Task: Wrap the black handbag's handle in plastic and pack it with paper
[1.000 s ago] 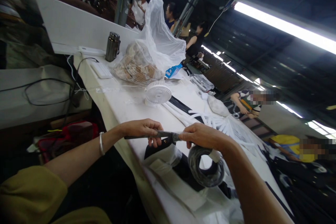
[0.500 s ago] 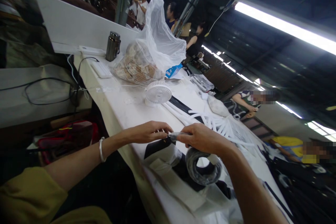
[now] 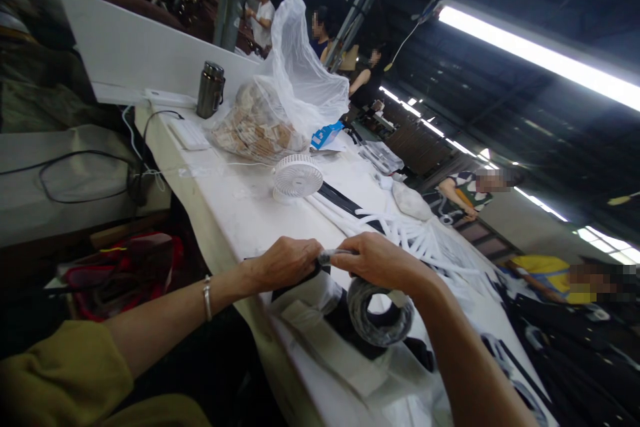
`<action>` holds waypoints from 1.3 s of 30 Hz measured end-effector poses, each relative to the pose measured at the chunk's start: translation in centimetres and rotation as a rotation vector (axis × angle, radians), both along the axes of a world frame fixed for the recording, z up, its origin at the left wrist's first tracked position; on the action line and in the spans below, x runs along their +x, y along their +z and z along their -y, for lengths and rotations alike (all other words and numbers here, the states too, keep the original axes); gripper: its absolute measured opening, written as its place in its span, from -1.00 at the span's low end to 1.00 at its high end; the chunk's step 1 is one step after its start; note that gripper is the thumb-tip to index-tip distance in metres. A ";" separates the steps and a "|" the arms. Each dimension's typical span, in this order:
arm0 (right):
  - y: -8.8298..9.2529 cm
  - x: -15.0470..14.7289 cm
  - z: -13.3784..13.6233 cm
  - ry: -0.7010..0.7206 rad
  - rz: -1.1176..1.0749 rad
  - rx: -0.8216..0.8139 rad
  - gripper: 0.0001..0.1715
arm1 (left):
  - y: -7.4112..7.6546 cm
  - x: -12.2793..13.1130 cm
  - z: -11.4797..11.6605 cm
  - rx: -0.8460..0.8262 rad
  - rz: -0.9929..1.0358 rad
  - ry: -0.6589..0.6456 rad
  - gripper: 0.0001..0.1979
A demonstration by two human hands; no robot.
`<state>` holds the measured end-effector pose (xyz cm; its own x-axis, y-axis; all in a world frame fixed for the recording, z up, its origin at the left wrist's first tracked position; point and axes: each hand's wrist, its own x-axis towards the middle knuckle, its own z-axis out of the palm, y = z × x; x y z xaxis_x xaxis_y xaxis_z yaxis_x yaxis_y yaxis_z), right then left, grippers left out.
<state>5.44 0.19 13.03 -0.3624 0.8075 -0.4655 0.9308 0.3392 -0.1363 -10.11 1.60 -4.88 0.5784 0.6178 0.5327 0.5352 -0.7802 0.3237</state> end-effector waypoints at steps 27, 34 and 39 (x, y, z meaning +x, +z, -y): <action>0.2 1.0 2.8 -0.108 -0.069 0.072 -0.53 | -6.0 -2.6 0.9 -0.311 0.278 -0.208 -0.37; 0.3 1.1 3.1 -0.058 -0.102 0.127 -0.57 | 0.8 -1.7 0.4 -0.377 0.455 -0.366 -0.49; 0.6 1.4 3.0 -0.065 -0.201 0.216 -0.48 | 2.3 1.2 1.4 -0.449 0.360 -0.289 -0.70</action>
